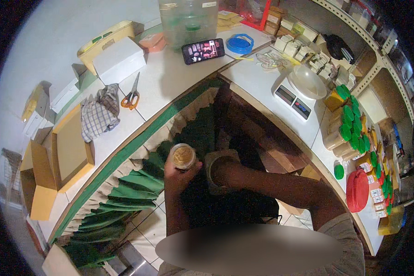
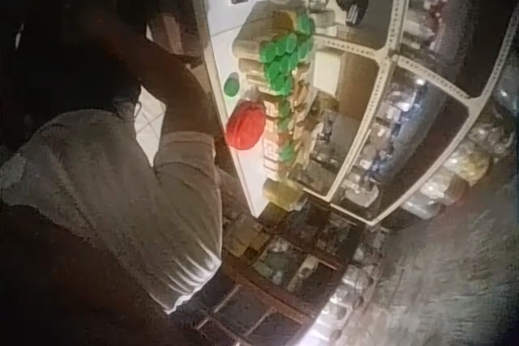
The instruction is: Transferring a powdered substance from a larger container into a smaller prescription jar using a spoon.
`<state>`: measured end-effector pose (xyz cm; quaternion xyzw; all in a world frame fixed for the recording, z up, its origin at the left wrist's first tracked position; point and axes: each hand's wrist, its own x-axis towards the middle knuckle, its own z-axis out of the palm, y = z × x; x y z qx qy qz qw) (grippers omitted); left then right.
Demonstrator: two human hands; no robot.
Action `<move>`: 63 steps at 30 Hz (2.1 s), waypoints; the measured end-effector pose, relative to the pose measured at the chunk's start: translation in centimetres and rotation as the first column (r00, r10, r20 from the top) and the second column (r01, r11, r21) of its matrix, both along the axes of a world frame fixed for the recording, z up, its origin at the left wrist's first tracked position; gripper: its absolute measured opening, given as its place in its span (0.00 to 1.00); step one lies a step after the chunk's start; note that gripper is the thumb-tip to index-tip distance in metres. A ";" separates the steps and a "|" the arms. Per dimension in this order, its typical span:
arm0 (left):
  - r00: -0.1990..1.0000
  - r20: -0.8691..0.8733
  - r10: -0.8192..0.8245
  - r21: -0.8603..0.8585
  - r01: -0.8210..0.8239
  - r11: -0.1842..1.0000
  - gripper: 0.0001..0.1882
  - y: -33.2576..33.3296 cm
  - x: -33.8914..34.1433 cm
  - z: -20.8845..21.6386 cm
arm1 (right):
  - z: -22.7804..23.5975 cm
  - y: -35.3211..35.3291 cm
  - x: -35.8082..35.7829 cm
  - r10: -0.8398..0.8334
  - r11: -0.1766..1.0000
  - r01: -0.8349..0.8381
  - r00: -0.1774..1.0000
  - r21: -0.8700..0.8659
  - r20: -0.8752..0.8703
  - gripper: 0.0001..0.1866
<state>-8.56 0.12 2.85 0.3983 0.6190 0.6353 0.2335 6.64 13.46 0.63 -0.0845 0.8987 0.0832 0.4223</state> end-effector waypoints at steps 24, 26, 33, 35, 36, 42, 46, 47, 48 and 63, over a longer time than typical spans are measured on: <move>0.997 0.014 -0.078 0.092 0.076 0.993 0.29 -0.3 0.6 -0.4 | -0.5 1.3 -1.6 -0.401 0.869 0.308 0.897 -0.387 -0.186 0.15; 0.995 0.050 -0.092 0.061 0.089 0.994 0.29 -0.1 1.2 1.3 | -0.3 2.0 -0.7 -0.393 0.871 0.319 0.909 -0.373 -0.138 0.15; 0.988 0.089 -0.126 0.012 0.126 0.992 0.28 0.3 1.6 0.8 | 7.8 3.9 4.1 -0.735 0.574 0.395 0.635 -0.717 -0.238 0.11; 0.989 0.055 -0.137 0.003 0.137 0.991 0.28 0.6 1.8 1.0 | 6.6 5.4 5.6 -0.727 0.619 0.557 0.673 -0.553 -0.135 0.13; 0.990 0.026 -0.138 -0.005 0.138 0.990 0.27 0.6 1.8 1.0 | 6.5 5.7 6.5 -0.730 0.617 0.557 0.669 -0.556 -0.140 0.13; 0.985 0.072 -0.158 -0.036 0.160 0.986 0.26 0.8 2.3 1.3 | 5.6 5.3 9.2 -0.829 0.456 0.498 0.539 -0.737 -0.150 0.09; 0.987 0.037 -0.155 -0.033 0.156 0.987 0.26 1.0 2.5 1.5 | 4.3 6.1 10.2 -0.870 0.350 0.473 0.484 -0.809 -0.093 0.09; 0.985 0.042 -0.166 -0.062 0.169 0.984 0.26 1.0 2.5 1.9 | 4.0 6.4 10.5 -0.880 0.322 0.467 0.468 -0.824 -0.078 0.09; 0.983 0.049 -0.177 -0.089 0.181 0.979 0.26 1.0 2.6 2.1 | 3.9 6.7 10.8 -0.882 0.322 0.468 0.464 -0.823 -0.082 0.09; 0.985 0.019 -0.172 -0.088 0.173 0.981 0.28 0.8 1.7 0.4 | 16.2 8.3 7.8 -0.846 0.356 0.355 0.516 -0.864 -0.136 0.08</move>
